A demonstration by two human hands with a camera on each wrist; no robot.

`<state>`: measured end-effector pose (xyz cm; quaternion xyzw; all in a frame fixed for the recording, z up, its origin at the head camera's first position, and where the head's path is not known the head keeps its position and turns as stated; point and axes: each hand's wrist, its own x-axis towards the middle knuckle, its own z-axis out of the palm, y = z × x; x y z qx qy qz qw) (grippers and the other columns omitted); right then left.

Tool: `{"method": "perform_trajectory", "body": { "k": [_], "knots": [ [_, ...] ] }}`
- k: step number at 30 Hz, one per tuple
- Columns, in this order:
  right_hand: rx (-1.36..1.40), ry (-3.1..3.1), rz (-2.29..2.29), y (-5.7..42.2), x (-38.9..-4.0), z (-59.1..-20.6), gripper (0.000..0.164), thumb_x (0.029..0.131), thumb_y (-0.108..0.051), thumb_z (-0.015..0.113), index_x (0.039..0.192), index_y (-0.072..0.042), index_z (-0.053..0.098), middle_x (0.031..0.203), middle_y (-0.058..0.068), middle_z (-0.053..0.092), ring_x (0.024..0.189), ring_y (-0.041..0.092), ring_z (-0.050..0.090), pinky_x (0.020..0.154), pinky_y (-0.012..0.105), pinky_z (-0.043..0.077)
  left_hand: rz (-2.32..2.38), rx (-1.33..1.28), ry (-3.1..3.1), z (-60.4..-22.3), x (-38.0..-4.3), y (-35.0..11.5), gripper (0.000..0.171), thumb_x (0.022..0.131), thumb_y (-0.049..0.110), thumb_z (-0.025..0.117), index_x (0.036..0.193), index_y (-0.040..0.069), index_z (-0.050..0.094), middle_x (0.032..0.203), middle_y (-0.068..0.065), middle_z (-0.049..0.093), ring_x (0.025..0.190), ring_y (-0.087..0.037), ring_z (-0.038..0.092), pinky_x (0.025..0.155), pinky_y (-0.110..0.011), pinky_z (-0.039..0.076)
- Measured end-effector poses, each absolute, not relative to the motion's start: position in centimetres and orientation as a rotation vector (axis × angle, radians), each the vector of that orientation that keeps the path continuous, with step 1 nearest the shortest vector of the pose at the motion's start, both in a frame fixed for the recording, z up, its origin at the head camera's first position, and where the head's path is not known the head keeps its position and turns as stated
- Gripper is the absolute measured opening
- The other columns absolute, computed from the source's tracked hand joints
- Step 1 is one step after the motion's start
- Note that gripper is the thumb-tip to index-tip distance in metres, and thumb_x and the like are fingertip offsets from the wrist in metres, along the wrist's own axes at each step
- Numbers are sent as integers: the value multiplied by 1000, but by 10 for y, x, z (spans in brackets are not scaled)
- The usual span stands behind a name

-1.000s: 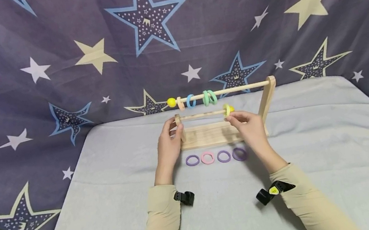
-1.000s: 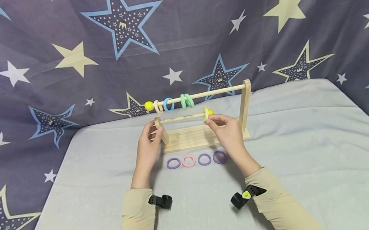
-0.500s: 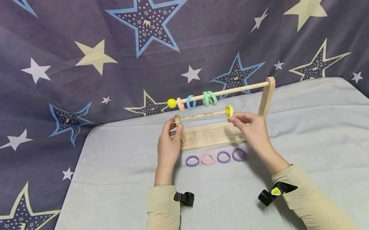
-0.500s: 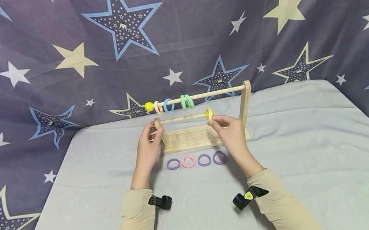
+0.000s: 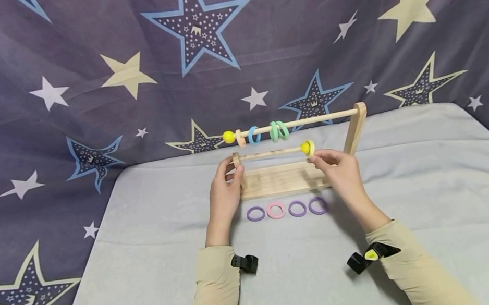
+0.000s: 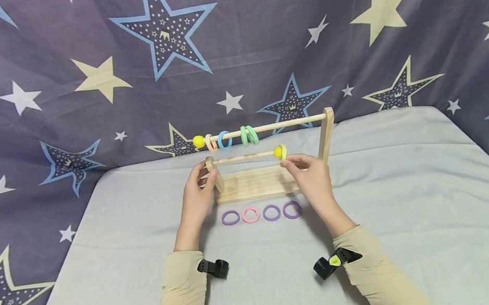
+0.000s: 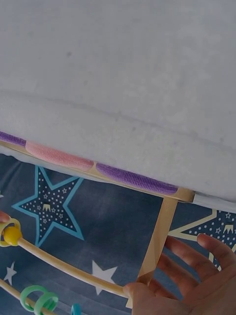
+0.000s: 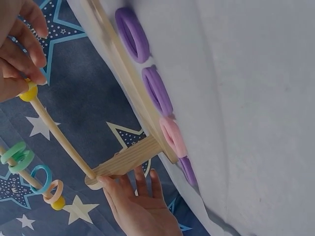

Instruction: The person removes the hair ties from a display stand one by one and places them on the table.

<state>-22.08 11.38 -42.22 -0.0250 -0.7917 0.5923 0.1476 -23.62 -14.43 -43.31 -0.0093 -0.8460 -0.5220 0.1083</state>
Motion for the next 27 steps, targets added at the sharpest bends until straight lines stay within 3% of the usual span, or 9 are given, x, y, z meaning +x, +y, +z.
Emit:
{"method": "perform_trajectory", "body": {
  "k": [5,11,20,27],
  "knots": [
    [-53,-2300,1674,119,-221,-421,20,93,-16,71,104,0,75,96,14,75,78,8,68,69,16,50,-1544,-34,-2479,-434,-237,-144,43,102,33,57,141,15,53,130,-12,61,111,-28,61,96,-41,50],
    [-8,-2331,1670,125,-220,-419,20,94,-14,69,104,2,74,97,17,74,79,14,69,67,15,52,-1550,-38,-2474,-434,-237,-145,43,102,33,57,141,15,53,130,-13,61,111,-29,61,96,-41,50],
    [106,-2485,1530,142,-216,-407,24,95,-18,68,107,3,71,97,17,74,75,6,66,71,13,50,-1553,-38,-2478,-433,-235,-145,44,102,33,57,141,14,52,131,-13,61,112,-29,61,97,-41,49],
    [226,-2630,1356,156,-211,-397,22,97,-18,66,107,0,71,99,14,74,84,18,68,72,18,50,-1541,-50,-2477,-434,-236,-146,45,102,34,57,142,15,52,131,-12,61,112,-28,61,97,-41,49]
  ]
}}
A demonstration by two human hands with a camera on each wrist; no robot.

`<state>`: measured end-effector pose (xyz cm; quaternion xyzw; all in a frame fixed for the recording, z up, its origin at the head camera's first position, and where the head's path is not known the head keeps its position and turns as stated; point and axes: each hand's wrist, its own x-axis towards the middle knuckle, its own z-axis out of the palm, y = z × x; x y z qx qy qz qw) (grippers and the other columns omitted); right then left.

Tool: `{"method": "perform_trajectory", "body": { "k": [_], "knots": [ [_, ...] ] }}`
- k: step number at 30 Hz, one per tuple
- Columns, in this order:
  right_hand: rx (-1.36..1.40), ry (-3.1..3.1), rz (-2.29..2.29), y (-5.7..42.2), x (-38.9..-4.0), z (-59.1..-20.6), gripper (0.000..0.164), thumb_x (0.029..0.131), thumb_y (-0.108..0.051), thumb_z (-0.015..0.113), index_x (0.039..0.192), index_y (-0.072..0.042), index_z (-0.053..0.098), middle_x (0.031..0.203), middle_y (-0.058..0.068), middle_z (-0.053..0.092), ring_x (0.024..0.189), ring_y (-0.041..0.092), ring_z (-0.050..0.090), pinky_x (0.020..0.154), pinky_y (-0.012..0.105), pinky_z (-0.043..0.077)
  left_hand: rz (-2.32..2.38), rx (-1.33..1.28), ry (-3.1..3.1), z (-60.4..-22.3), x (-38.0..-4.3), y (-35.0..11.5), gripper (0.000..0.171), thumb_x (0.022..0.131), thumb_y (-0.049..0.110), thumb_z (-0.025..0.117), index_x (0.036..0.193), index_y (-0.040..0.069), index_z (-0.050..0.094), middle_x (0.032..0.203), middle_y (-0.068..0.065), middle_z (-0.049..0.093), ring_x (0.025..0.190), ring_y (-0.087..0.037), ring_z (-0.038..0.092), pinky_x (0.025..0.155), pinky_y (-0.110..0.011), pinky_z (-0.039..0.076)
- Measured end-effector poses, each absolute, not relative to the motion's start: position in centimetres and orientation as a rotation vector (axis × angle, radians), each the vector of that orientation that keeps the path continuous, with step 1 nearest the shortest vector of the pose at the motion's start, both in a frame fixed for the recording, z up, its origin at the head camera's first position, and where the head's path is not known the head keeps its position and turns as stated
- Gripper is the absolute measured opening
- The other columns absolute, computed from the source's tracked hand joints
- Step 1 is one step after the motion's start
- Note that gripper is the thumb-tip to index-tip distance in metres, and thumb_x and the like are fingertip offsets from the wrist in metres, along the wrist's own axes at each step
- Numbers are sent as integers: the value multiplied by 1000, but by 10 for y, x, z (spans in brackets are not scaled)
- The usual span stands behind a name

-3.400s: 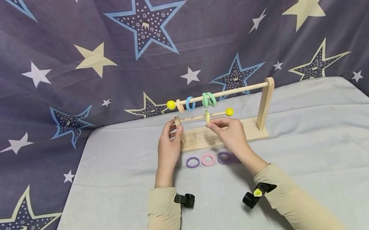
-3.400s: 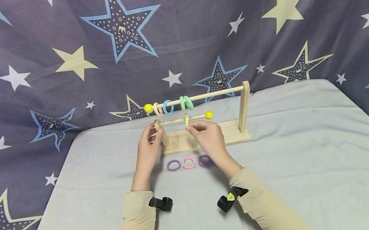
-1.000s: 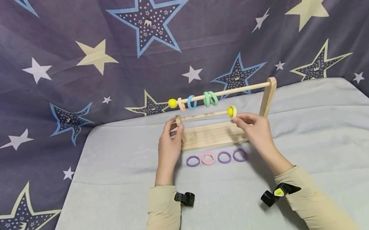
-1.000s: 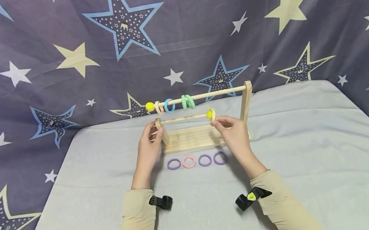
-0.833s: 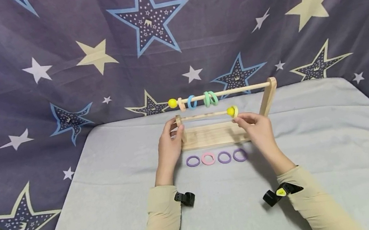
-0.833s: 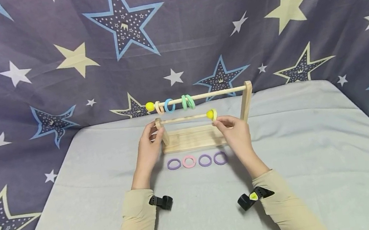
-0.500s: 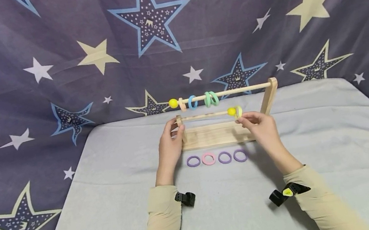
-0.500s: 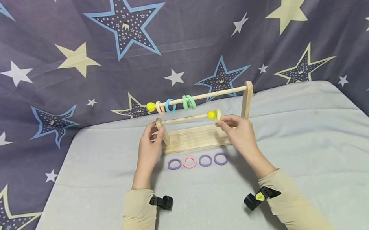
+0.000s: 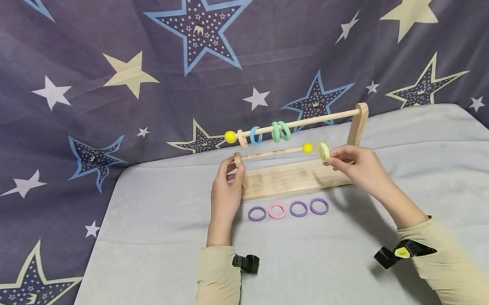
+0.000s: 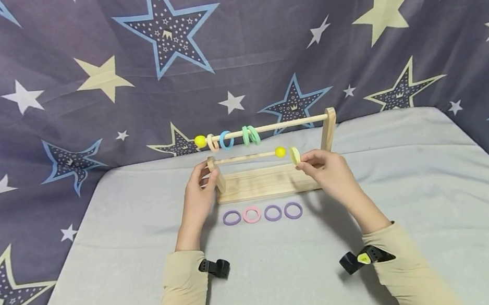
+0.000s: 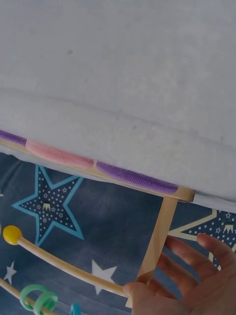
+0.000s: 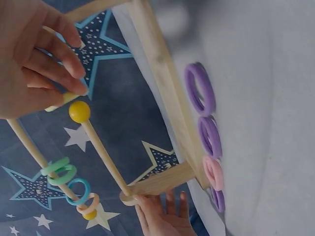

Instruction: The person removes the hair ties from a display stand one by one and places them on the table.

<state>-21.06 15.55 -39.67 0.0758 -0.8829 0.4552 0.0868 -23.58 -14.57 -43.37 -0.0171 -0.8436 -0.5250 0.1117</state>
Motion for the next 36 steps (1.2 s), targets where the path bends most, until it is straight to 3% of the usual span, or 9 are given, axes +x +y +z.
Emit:
{"method": "perform_trajectory", "body": {
  "k": [4,15,25,36],
  "knots": [
    [304,-2675,1324,163,-209,-394,19,96,-16,67,105,1,71,95,14,73,83,24,66,68,22,51,-1544,-52,-2478,-433,-236,-146,45,102,35,56,142,15,52,131,-12,61,112,-27,61,97,-41,49],
    [456,-2760,1278,186,-203,-386,21,93,-19,71,104,0,74,100,13,72,78,18,61,67,24,51,-1558,-43,-2469,-434,-236,-145,43,101,32,58,140,15,53,130,-13,61,110,-28,62,96,-41,50],
    [544,-2836,1180,203,-200,-389,11,92,-8,70,100,-2,76,96,10,74,84,13,63,73,25,52,-1565,-39,-2472,-432,-236,-145,44,101,34,58,141,16,53,130,-11,61,111,-27,61,97,-40,49],
    [590,-2916,1141,208,-198,-401,8,90,-6,71,97,-3,75,93,8,73,87,20,65,75,31,51,-1563,-38,-2475,-431,-235,-145,44,101,32,58,141,14,53,130,-12,61,111,-27,62,98,-39,49]
  ]
}}
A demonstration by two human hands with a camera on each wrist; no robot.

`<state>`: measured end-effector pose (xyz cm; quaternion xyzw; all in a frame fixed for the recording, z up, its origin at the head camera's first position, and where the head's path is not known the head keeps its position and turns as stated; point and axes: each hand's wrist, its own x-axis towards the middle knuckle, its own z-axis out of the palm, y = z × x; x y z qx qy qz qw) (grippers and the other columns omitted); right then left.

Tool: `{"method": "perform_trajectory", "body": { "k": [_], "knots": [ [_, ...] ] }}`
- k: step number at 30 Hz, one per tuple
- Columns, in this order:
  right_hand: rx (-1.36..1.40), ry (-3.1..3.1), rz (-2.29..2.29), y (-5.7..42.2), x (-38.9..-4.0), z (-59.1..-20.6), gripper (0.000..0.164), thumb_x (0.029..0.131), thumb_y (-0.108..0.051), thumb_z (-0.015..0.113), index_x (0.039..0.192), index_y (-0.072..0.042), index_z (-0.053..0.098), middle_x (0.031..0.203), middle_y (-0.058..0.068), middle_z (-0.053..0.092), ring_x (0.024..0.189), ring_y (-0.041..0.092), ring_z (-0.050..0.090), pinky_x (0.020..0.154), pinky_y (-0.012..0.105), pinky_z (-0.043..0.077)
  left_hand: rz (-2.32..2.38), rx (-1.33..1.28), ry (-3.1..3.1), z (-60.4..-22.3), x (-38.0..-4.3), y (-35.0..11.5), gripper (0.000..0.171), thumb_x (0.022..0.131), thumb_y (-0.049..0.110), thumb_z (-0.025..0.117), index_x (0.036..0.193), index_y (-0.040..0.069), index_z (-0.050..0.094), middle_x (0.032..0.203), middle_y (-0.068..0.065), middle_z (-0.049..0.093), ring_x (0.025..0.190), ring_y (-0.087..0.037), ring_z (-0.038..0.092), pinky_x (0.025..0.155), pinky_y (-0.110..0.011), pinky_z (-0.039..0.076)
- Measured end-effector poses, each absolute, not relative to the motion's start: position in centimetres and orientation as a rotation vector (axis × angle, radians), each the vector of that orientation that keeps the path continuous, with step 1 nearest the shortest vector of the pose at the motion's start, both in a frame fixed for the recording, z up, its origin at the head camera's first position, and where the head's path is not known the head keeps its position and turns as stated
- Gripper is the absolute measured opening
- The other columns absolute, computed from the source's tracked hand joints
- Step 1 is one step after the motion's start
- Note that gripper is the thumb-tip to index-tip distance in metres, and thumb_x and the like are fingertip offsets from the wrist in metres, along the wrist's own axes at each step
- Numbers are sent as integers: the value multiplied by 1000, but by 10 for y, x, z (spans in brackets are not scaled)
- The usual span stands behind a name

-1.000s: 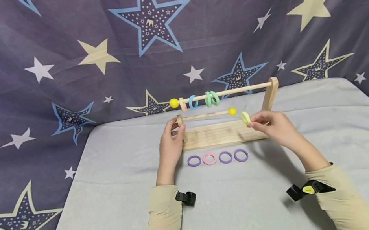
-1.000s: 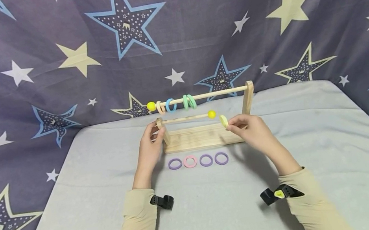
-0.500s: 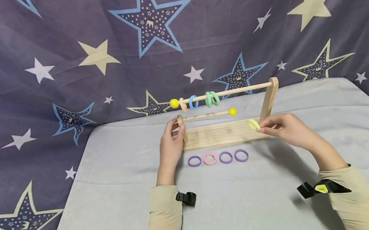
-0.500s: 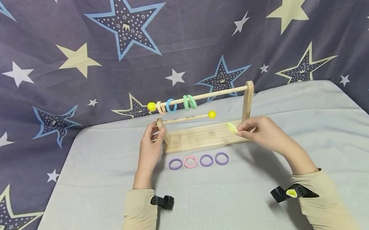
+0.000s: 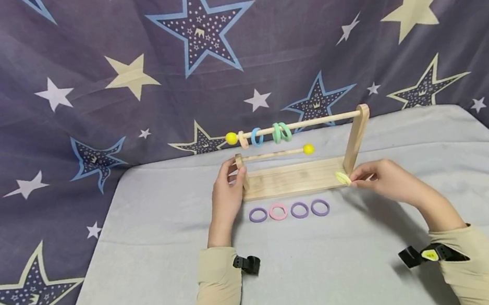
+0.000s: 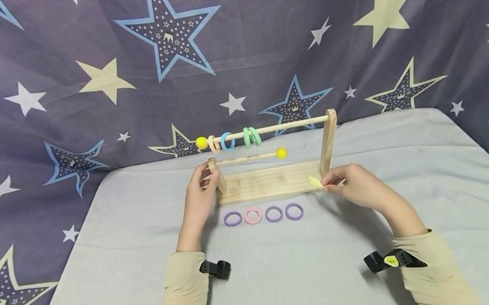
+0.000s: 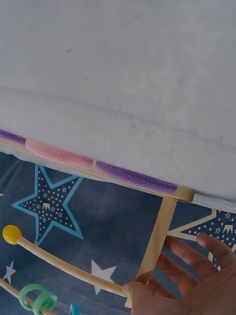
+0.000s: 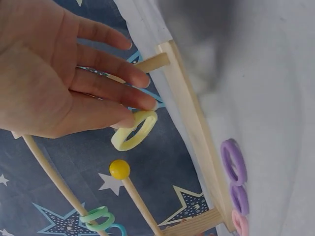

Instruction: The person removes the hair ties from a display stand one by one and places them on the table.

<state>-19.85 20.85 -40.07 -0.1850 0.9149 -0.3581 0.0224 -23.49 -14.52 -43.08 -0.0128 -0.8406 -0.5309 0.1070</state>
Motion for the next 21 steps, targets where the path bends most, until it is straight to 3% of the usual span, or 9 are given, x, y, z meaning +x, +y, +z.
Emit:
{"method": "perform_trajectory", "body": {
  "k": [21],
  "knots": [
    [-633,2718,-993,209,-199,-417,7,87,-1,71,92,-4,74,88,2,73,81,15,64,74,31,53,-1578,-45,-2463,-432,-234,-145,43,102,32,58,141,15,53,130,-12,61,111,-27,61,96,-41,50]
  ]
}}
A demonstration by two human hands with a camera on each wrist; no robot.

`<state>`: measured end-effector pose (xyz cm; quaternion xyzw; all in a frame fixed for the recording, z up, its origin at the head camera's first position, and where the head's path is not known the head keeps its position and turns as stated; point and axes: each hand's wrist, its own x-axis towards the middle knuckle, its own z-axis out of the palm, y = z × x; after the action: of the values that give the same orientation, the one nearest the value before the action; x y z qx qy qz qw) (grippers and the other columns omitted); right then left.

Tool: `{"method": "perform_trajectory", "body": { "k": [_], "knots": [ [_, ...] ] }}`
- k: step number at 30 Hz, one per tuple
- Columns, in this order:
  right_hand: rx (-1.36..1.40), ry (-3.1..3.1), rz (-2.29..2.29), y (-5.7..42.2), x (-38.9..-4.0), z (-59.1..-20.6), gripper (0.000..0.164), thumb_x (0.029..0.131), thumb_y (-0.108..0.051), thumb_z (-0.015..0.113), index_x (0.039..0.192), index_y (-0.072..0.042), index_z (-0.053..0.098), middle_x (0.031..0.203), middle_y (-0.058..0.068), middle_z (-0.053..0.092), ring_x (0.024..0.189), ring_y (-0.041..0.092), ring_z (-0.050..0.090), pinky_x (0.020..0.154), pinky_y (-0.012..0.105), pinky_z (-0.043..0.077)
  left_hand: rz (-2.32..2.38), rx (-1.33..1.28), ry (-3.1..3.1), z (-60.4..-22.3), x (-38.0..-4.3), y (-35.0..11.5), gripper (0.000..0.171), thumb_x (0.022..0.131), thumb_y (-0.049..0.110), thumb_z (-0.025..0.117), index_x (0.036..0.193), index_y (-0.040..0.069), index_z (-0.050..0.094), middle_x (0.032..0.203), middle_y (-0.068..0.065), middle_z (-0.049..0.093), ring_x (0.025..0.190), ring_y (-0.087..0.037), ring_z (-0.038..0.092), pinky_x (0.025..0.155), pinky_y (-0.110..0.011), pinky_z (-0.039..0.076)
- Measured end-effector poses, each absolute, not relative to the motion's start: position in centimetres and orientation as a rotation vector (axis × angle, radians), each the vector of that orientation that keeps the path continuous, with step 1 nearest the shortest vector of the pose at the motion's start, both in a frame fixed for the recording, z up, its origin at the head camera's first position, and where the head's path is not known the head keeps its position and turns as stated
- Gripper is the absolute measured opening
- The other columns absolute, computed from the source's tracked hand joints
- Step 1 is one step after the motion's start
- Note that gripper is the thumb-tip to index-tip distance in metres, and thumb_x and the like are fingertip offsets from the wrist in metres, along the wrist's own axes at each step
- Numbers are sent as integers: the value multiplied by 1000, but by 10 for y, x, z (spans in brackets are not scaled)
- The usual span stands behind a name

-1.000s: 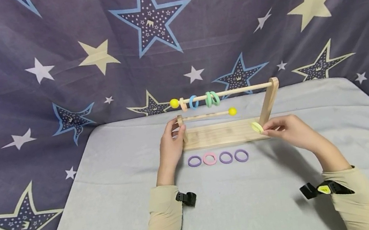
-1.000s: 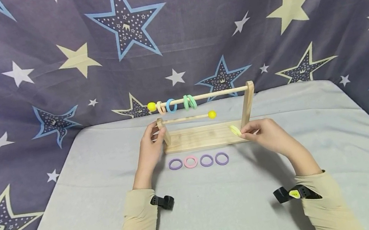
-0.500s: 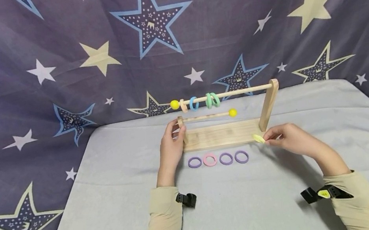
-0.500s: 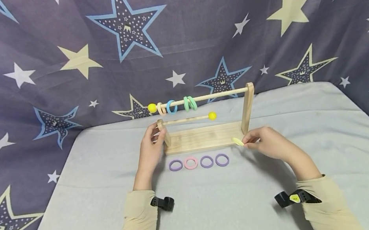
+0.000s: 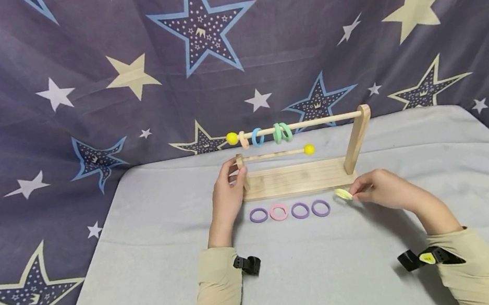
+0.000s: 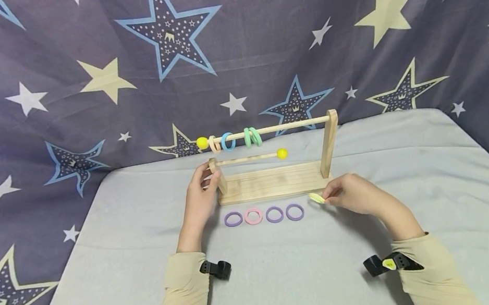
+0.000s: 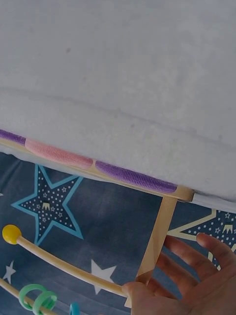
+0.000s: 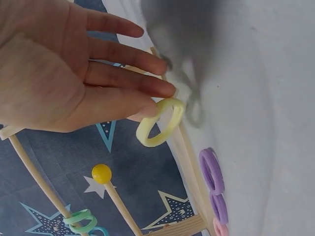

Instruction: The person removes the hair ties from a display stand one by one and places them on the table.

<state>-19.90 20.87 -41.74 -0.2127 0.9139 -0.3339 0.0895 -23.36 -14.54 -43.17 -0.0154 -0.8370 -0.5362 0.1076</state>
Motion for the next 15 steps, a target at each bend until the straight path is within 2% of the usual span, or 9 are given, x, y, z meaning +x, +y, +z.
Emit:
{"method": "perform_trajectory", "body": {
  "k": [15],
  "knots": [
    [-645,2709,-920,204,-198,-424,4,85,-5,75,88,-7,75,86,-1,71,76,11,61,71,32,51,-1566,-38,-2470,-433,-235,-145,44,102,33,57,141,14,53,131,-12,61,111,-27,61,96,-41,50]
  ]
}}
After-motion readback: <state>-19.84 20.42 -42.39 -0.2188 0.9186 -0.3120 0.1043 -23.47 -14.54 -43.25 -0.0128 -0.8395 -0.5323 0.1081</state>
